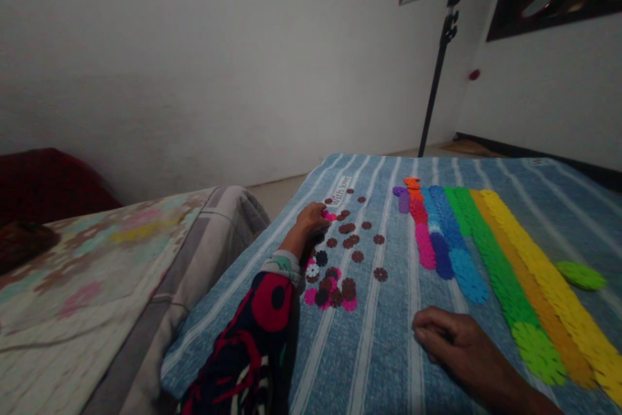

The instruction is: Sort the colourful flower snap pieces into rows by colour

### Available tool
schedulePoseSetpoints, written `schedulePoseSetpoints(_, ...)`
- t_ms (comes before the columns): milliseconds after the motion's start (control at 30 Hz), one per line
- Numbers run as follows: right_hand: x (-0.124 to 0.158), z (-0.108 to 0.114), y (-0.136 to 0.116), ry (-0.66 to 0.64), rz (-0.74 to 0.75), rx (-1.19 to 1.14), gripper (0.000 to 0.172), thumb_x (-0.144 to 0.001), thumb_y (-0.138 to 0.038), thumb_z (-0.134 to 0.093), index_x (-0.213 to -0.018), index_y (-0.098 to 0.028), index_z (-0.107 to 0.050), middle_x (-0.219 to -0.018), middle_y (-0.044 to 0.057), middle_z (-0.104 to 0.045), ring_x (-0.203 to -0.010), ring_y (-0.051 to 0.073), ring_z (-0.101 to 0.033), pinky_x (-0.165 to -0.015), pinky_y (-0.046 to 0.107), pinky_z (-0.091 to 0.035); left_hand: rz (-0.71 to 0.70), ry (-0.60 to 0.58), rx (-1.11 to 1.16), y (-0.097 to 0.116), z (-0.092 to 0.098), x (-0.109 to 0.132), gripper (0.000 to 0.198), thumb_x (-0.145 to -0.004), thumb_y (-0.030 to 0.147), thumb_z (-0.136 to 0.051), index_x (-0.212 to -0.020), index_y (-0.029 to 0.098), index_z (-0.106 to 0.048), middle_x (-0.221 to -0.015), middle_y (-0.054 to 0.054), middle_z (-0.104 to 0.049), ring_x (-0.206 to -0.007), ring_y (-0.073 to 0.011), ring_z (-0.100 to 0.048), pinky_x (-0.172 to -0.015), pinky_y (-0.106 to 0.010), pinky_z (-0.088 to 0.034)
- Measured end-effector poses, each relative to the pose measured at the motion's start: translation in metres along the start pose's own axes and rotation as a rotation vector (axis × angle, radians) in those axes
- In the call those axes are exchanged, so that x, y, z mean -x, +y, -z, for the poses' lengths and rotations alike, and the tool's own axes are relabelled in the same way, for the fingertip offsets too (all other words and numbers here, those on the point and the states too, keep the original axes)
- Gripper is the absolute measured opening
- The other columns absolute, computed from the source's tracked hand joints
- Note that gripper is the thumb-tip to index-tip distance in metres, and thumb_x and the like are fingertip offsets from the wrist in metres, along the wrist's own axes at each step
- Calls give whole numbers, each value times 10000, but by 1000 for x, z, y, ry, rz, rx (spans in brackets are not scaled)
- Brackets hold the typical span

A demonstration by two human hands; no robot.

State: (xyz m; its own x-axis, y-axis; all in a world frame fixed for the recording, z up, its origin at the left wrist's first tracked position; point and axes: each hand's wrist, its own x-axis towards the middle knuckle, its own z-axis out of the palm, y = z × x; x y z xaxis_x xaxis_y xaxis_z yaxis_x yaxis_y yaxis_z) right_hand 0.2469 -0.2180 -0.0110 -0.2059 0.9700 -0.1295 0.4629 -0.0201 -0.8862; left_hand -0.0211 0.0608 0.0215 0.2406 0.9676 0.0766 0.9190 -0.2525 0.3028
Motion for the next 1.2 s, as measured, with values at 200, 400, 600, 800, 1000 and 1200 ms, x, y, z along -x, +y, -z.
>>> schedulePoseSetpoints(200, -1, 0, -1, -13, -13, 10, 261, -851, -373, -470, -782, -168, -616, -559, -56, -438, -538, 120, -456, -538, 236, -340, -26, -28, 14, 1, 0, -9, 487, -606, 177, -737, -1086, 115, -693, -957, -96, -708, -886, -252, -652, -792, -297, -495)
schedulePoseSetpoints(400, -3, -1, 4, -13, -2, 19, 262, -860, -372, -472, -804, -170, -628, -559, -55, -447, -544, 122, -457, -548, 239, -342, -26, -28, 66, 2, -5, -11, 567, -601, 109, -731, -1165, 97, -670, -1033, -114, -713, -922, -244, -663, -817, -263, -502)
schedulePoseSetpoints(600, -5, -1, 6, -13, -4, 12, 257, -858, -371, -477, -801, -174, -631, -562, -53, -451, -542, 122, -454, -548, 240, -343, -35, -25, 146, -3, -10, -11, 620, -612, 92, -715, -1227, 121, -635, -1039, -81, -713, -910, -218, -662, -815, -254, -503)
schedulePoseSetpoints(800, -3, 1, 4, -14, -10, 15, 256, -847, -370, -477, -794, -171, -628, -557, -55, -442, -536, 120, -450, -539, 239, -338, 4, -69, 167, -7, -10, -14, 647, -632, 184, -766, -1256, 110, -609, -1041, -97, -707, -895, -223, -667, -774, -248, -504)
schedulePoseSetpoints(1000, -3, -1, 5, -13, -9, 22, 260, -855, -372, -472, -807, -172, -630, -558, -53, -456, -540, 123, -462, -548, 242, -344, 54, -92, 70, 5, -9, -14, 652, -681, 359, -776, -1256, 107, -602, -1120, -118, -686, -968, -240, -655, -798, -249, -489)
schedulePoseSetpoints(1200, -3, -1, 5, -13, -4, 21, 260, -856, -373, -477, -817, -171, -637, -557, -53, -461, -537, 122, -468, -546, 241, -346, 87, -97, 32, 13, -5, -11, 510, -677, 381, -772, -1115, 135, -684, -1028, -87, -715, -912, -219, -659, -712, -214, -473)
